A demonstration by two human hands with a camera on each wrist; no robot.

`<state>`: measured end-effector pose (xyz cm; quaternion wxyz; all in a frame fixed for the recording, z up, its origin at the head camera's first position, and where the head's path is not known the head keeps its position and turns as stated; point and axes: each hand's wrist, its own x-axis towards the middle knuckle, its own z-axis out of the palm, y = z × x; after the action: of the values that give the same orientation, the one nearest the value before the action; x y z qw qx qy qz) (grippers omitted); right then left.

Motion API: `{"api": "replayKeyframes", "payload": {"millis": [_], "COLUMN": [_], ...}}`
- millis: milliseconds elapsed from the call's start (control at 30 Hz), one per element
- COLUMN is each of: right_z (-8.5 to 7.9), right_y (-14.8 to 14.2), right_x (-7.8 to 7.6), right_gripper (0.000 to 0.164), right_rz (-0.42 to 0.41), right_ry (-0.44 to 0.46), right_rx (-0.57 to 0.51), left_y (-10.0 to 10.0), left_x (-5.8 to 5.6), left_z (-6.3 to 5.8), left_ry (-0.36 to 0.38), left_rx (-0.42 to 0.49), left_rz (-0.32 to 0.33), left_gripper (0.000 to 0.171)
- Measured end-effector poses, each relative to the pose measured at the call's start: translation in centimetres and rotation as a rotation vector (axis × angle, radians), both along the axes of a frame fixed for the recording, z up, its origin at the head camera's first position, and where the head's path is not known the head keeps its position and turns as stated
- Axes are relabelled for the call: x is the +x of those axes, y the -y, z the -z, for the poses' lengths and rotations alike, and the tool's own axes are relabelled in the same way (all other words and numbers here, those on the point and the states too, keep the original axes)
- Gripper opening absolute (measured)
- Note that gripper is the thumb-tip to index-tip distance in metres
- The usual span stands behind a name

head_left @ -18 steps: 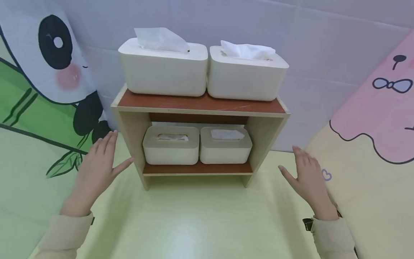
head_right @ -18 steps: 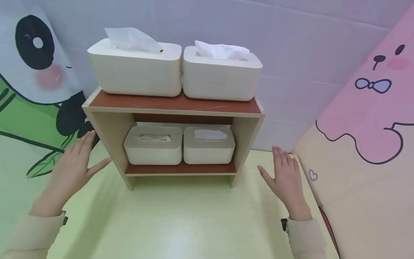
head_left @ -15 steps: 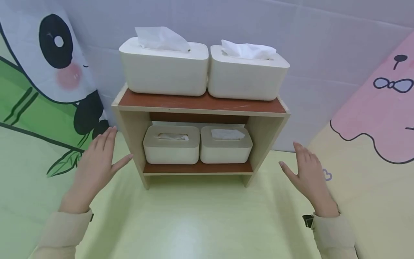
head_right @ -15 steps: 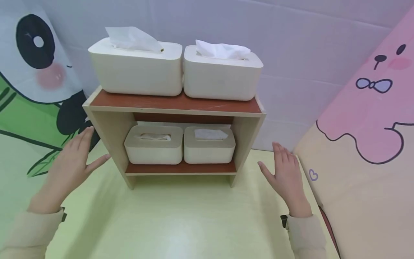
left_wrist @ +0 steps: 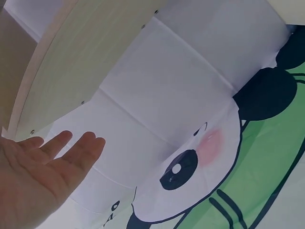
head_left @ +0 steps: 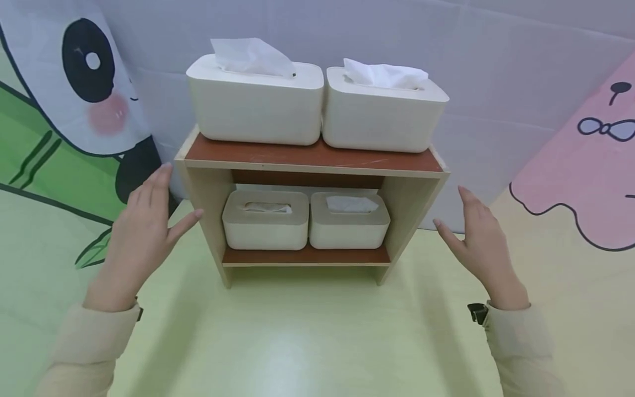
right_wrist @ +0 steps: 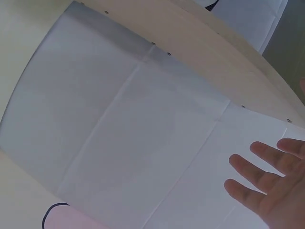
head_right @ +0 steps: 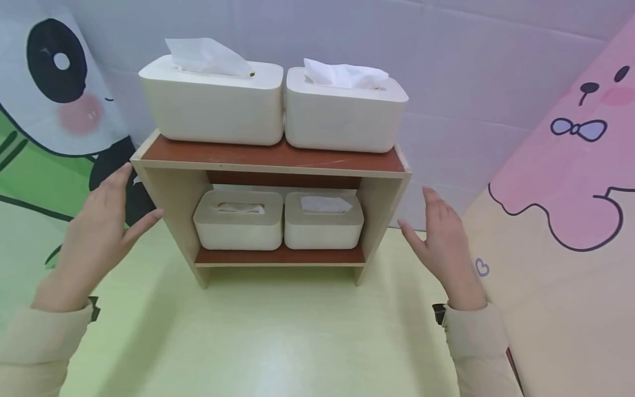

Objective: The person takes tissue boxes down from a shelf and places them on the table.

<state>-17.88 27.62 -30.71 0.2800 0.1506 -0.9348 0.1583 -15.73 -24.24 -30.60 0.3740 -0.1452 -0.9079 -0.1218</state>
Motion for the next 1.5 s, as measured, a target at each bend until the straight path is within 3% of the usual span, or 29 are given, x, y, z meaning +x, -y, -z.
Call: {"api": "replayKeyframes", "payload": {"millis": [333,633,900,1167,1500], "right_z": [-2.7,-3.9,-4.1,-3.9,-3.7], "right_y": [1.2,2.3,3.2,3.7,4.2], "right_x": [-1.0,-2.3,-3.3,-4.1,-4.6], "right_gripper": [0.072,0.071,0.062,0.049,0.044], "right_rz": [-0.007,-0.085,-0.143,-0.168,-0.147], "right_ry": [0.006,-0.036,-0.095,-0.18,-0.185], "right_rx": [-0.041,-0.056,-0.087,-0.088,-0.111], "left_y": [-1.1,-2.0,-2.5,-2.9,-3.2], "left_x": [-0.2,-0.7,-1.1,-1.8,-2.3], "left_z": [-2.6,-3.8,-4.1,-3.8,-3.5], "left_ry": [-0.005,-0.031,-0.029,-0.036,-0.03], "left_rx": [0.048,0.026,0.014,0.092,0.148], "left_rz": [0.021,0.025,0.035,0.086,0.108], "left_gripper": [0.085,0.074,0.066,0.062,0.055]}}
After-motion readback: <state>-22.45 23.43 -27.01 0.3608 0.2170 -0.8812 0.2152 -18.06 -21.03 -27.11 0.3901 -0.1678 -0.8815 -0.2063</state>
